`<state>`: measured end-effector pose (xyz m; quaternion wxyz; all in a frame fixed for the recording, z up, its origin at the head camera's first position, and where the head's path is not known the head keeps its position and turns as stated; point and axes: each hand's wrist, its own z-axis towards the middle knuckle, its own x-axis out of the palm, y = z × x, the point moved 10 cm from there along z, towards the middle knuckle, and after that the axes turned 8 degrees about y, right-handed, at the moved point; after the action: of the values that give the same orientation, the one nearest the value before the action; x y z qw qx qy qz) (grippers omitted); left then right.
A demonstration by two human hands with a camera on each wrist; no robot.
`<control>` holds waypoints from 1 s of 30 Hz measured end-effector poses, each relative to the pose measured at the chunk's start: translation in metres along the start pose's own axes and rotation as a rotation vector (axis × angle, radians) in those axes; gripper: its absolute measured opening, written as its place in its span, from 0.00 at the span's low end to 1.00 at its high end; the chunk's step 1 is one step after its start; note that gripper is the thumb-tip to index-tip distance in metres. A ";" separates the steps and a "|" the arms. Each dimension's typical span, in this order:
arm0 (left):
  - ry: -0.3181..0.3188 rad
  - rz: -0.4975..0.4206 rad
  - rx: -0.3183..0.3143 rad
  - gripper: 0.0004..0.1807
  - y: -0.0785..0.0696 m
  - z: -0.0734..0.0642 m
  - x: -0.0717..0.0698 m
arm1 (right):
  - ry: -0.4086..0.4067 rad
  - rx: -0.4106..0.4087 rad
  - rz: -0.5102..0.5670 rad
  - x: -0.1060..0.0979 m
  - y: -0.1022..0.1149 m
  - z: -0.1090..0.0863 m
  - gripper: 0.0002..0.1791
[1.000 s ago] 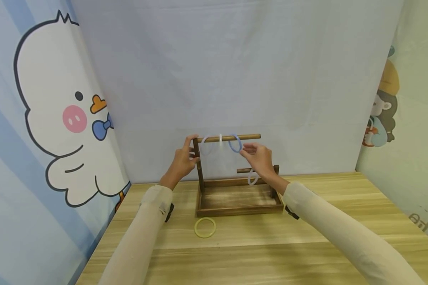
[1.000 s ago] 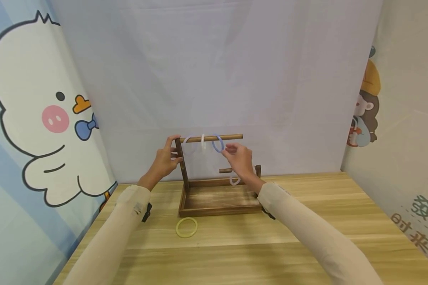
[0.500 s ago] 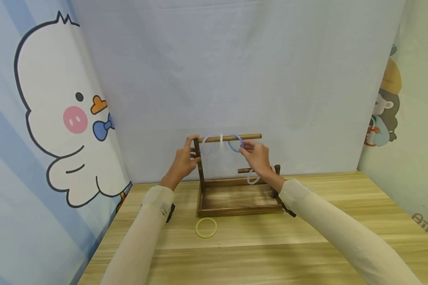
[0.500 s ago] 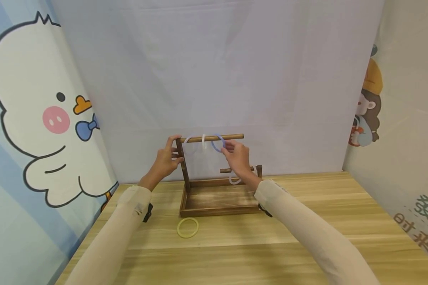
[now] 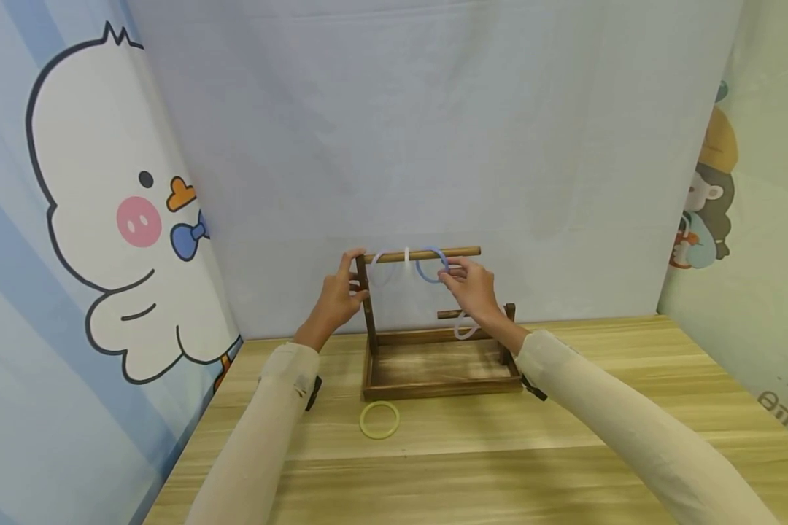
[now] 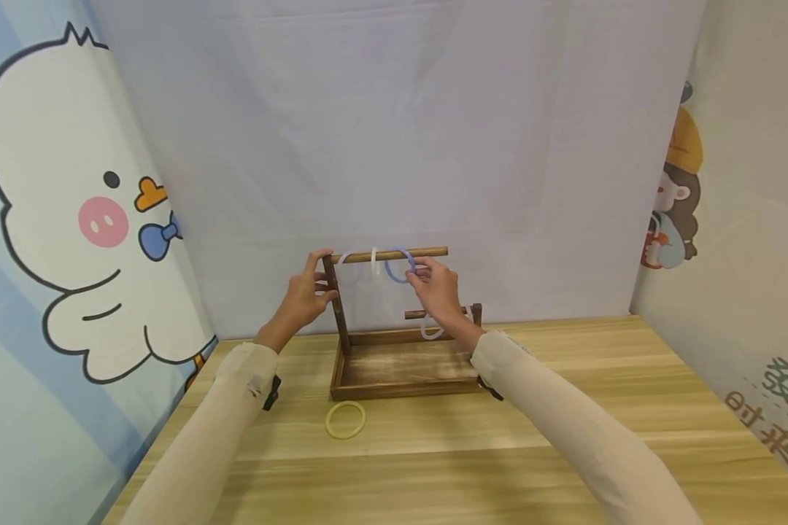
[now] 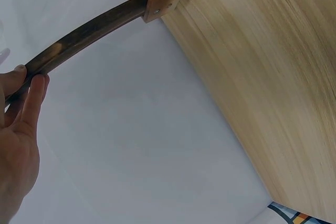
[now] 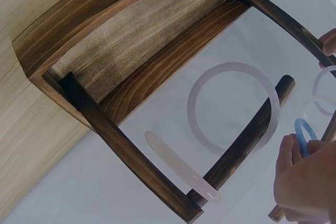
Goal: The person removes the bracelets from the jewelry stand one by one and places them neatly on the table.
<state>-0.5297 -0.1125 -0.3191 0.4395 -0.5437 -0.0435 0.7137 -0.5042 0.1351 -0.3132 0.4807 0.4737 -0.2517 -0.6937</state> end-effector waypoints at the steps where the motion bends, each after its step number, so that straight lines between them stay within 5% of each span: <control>1: 0.000 0.001 0.001 0.45 0.000 0.000 0.000 | 0.006 0.004 0.006 0.000 0.000 0.000 0.20; 13: -0.008 -0.005 0.008 0.45 -0.001 0.000 -0.001 | 0.051 0.034 -0.009 -0.003 0.000 -0.002 0.22; 30: -0.014 -0.010 0.004 0.46 -0.001 0.000 -0.001 | 0.055 0.065 0.027 -0.033 -0.011 -0.009 0.22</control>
<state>-0.5289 -0.1127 -0.3183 0.4438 -0.5375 -0.0477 0.7155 -0.4979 0.1706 -0.3116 0.4810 0.5045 -0.2672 -0.6654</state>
